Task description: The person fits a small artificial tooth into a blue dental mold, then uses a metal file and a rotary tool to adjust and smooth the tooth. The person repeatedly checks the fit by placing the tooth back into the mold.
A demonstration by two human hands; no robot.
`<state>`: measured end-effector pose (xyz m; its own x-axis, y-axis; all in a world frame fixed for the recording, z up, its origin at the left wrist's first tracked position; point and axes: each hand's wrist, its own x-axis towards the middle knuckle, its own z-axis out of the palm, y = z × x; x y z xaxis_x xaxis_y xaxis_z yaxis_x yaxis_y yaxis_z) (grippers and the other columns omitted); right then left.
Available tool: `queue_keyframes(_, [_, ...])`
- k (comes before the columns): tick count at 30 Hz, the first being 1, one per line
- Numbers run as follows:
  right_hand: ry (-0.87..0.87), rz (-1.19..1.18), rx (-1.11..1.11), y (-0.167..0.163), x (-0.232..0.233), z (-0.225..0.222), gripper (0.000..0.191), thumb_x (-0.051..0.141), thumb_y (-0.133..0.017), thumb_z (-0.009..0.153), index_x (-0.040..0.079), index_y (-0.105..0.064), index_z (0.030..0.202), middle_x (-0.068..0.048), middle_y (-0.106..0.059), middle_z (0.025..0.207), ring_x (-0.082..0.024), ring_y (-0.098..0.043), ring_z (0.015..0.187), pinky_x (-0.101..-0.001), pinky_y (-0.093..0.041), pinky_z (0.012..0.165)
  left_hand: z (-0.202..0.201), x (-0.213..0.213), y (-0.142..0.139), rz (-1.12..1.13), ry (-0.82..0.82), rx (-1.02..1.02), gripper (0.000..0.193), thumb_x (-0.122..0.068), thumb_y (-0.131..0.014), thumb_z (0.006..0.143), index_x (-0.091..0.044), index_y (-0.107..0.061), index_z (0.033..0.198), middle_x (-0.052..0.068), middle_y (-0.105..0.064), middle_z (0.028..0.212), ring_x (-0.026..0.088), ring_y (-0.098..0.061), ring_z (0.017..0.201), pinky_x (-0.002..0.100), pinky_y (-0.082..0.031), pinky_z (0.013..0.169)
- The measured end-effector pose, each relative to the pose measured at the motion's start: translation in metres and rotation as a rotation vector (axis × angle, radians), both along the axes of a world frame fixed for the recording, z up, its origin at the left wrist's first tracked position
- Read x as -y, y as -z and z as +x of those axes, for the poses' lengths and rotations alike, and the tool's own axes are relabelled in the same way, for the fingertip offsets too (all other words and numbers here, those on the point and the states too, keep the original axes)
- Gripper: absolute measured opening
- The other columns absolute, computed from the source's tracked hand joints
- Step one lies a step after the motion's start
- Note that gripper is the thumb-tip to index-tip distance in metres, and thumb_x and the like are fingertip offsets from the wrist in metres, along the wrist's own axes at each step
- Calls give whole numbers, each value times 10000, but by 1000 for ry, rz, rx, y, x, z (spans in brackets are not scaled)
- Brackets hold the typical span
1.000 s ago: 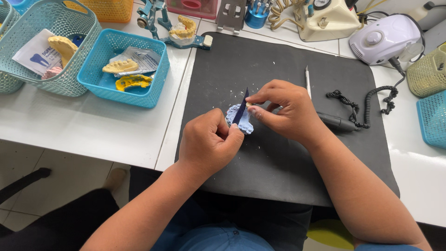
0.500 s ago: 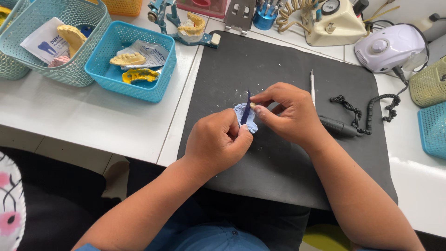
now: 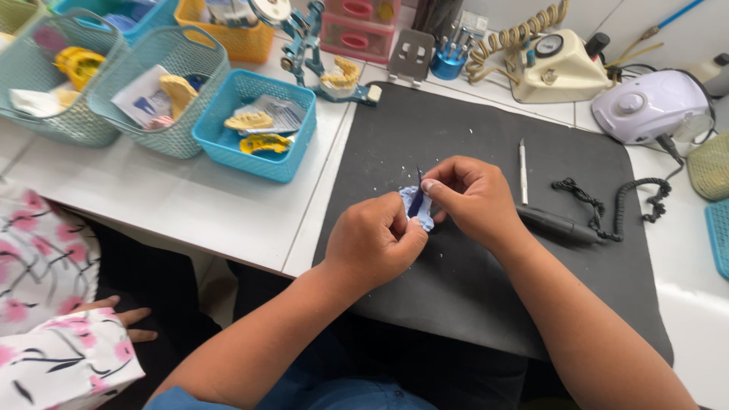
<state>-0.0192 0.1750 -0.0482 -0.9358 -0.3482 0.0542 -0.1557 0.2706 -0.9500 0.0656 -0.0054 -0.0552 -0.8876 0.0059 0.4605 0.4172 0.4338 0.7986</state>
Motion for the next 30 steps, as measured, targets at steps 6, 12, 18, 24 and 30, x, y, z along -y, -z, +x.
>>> queue_keyframes(6, [-6, -233, 214, 4, 3, -4, 137, 71, -663, 900, 1, -672, 1016, -56, -692, 896, -83, -629, 682, -223, -517, 522, 0, 0, -1, -11, -33, -31, 277, -166, -728, 824, -80, -525, 656, 77, -601, 570, 209, -598, 470, 347, -460, 455])
queue_keyframes(12, [14, -243, 218, 17, 4, -12, 158, 62, -676, 866, 13, -666, 1016, -38, -652, 865, -82, -608, 674, -232, -495, 484, -2, 0, 0, -43, -94, -29, 274, -176, -725, 819, -71, -528, 660, 100, -597, 573, 235, -601, 476, 363, -463, 468])
queue_keyframes(18, [54, -301, 263, 24, 9, -20, 180, 53, -696, 852, 6, -660, 1022, -43, -632, 838, -94, -582, 648, -250, -476, 467, 3, 2, -7, -17, -71, -96, 292, -206, -741, 848, -78, -535, 686, 104, -606, 614, 245, -631, 546, 360, -490, 522])
queue_keyframes(24, [64, -313, 295, 27, 10, -29, 164, 17, -684, 849, -9, -646, 1006, -57, -627, 826, -125, -588, 629, -273, -486, 487, 4, 7, -12, -12, -32, -9, 297, -224, -727, 857, -82, -534, 681, 88, -604, 601, 231, -631, 532, 361, -501, 519])
queue_keyframes(30, [9, -406, 205, 32, 11, -29, 184, -46, -685, 838, 15, -595, 986, -68, -612, 843, -136, -598, 610, -263, -497, 512, 2, 7, -10, -19, -57, -37, 292, -230, -731, 853, -84, -540, 687, 97, -623, 619, 253, -646, 551, 374, -507, 531])
